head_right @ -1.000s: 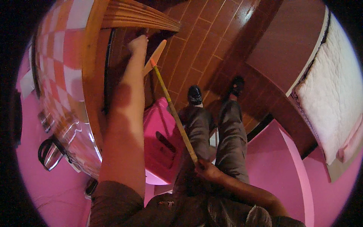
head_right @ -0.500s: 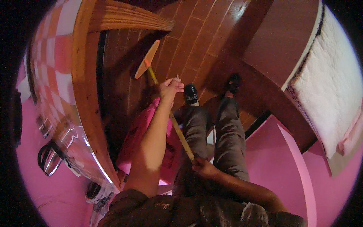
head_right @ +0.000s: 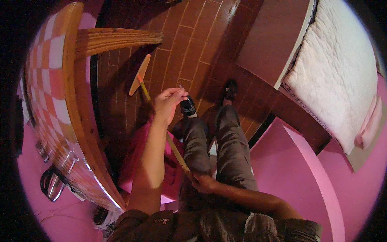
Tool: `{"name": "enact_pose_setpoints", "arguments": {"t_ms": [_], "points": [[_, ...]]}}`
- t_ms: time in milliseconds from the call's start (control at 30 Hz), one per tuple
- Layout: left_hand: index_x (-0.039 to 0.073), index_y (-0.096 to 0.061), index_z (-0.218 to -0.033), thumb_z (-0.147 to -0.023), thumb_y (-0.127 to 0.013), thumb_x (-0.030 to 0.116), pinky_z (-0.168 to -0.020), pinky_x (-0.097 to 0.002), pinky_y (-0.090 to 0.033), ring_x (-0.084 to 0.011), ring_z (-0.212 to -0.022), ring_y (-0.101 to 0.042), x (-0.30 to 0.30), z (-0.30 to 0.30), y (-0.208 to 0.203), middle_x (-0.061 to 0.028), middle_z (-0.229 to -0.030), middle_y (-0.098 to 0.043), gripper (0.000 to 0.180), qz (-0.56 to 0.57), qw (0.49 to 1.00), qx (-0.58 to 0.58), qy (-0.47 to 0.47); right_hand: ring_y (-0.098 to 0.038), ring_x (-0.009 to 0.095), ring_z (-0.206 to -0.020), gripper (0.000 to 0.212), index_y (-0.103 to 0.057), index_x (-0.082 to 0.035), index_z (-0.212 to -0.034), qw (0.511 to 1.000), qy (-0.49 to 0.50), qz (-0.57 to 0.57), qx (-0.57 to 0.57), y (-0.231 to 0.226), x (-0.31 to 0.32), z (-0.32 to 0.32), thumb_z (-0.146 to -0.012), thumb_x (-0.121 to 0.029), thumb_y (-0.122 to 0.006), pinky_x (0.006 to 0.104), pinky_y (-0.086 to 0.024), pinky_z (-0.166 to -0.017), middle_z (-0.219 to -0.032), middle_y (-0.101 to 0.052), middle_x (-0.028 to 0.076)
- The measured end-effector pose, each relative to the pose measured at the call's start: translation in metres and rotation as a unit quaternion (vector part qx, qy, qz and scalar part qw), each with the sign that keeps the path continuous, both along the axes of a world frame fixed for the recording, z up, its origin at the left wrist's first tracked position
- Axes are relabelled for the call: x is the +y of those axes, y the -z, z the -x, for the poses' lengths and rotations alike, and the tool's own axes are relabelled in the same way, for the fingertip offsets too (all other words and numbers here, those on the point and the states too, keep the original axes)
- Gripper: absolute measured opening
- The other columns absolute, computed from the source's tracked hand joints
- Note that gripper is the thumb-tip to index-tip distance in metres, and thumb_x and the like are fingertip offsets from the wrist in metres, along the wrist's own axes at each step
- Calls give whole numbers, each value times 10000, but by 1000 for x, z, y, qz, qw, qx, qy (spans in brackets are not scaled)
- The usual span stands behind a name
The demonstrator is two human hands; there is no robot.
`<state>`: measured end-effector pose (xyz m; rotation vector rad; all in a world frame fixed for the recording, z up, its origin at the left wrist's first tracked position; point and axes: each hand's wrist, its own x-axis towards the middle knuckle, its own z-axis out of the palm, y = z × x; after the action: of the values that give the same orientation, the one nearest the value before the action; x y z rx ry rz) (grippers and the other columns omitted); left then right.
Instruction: The person sweeps a tiled floor in a bedroom using a broom, moving a chair and a bucket to access different areas. They then sweep debris into a dustpan and exit the room.
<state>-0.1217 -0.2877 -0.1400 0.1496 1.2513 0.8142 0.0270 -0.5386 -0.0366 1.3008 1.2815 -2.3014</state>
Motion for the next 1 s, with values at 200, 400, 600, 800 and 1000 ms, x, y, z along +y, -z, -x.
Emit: {"name": "enact_pose_setpoints", "arguments": {"t_ms": [200, 400, 600, 800, 1000], "points": [[-22, -545, -837, -779, -608, 20, -753, -332, -494, -209, -798, -591, -4, 4, 6, -131, -872, -582, 96, -8, 1000, 16, -24, -575, 362, -837, 308, -487, -35, -1046, 999, -17, 30, -19, 5, -14, 4, -806, -215, -558, 425, -454, -702, -887, -588, 196], [-20, -553, -863, -763, -585, -25, -700, -305, -499, -187, -757, -585, -6, 12, 12, -109, -818, -574, 105, 9, 997, 67, 48, -580, 374, -803, 294, -507, -27, -1007, 999, -11, 40, -15, 4, -6, 0, -812, -241, -559, 434, -452, -676, -843, -592, 206], [-20, -565, -1041, -806, -533, 12, -608, -243, -466, -140, -660, -548, -15, 11, 6, -68, -744, -560, 239, 13, 984, 50, 171, -587, 361, -781, 267, -514, -18, -935, 999, -8, 39, -7, -1, 17, -2, -820, -255, -555, 426, -456, -659, -812, -591, 201], [-44, -561, -1037, -832, -437, 14, -528, -241, -484, -130, -571, -553, -40, 14, 12, -67, -673, -556, 246, 23, 978, 50, 201, -588, 351, -767, 258, -499, -12, -907, 998, -5, 59, 37, -2, 9, 8, -822, -250, -550, 412, -456, -660, -811, -587, 197], [-91, -518, -982, -849, -392, 67, -435, -288, -486, -204, -492, -572, -37, 16, -4, -127, -601, -543, 242, 80, 979, -36, 184, -564, 407, -792, 312, -475, -15, -997, 997, -12, 60, 39, -11, 15, 14, -829, -274, -522, 457, -449, -680, -832, -584, 229]]}}
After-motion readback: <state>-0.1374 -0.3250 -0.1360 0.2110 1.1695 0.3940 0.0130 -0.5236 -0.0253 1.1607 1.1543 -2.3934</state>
